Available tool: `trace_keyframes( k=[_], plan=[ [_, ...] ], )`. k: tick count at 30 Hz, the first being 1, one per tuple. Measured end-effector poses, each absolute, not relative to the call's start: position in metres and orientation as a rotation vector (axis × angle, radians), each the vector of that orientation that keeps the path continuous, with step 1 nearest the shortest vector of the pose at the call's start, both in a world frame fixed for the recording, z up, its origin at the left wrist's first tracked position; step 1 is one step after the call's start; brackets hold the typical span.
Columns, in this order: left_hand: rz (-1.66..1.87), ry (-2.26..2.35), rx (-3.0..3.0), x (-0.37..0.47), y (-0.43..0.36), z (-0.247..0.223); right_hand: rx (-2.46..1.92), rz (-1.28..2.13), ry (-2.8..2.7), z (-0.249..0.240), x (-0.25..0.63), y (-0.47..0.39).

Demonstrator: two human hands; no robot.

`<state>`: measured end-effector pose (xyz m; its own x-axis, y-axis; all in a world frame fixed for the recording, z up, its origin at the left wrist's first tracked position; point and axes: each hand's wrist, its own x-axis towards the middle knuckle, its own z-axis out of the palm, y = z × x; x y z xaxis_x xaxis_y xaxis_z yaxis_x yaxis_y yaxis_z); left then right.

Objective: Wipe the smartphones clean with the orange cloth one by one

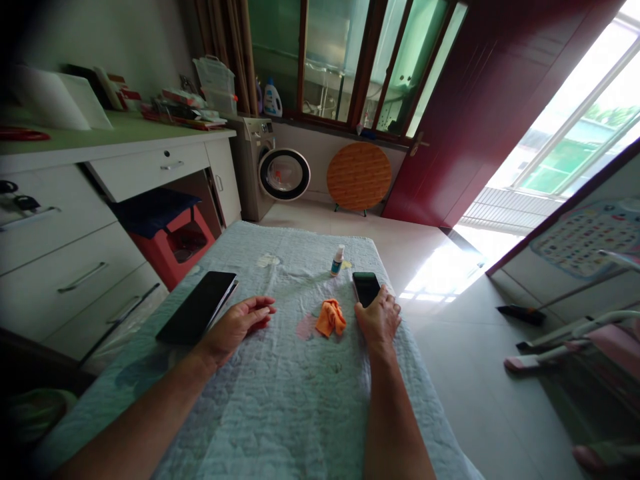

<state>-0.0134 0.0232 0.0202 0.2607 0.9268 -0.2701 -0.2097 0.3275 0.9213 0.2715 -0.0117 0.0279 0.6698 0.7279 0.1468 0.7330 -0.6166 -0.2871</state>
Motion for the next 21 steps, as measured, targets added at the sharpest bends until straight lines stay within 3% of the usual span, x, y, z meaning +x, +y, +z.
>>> trace_keyframes(
  k=[15, 21],
  plan=[
    [1.384, 1.25, 1.532, -0.033, 0.027, 0.037, -2.554, -0.108, -1.114, 0.027, 0.272, -0.013],
    [1.451, 1.594, 1.871, -0.055, 0.039, 0.044, -2.042, -0.315, -1.374, 0.03, 0.255, -0.01]
  ],
)
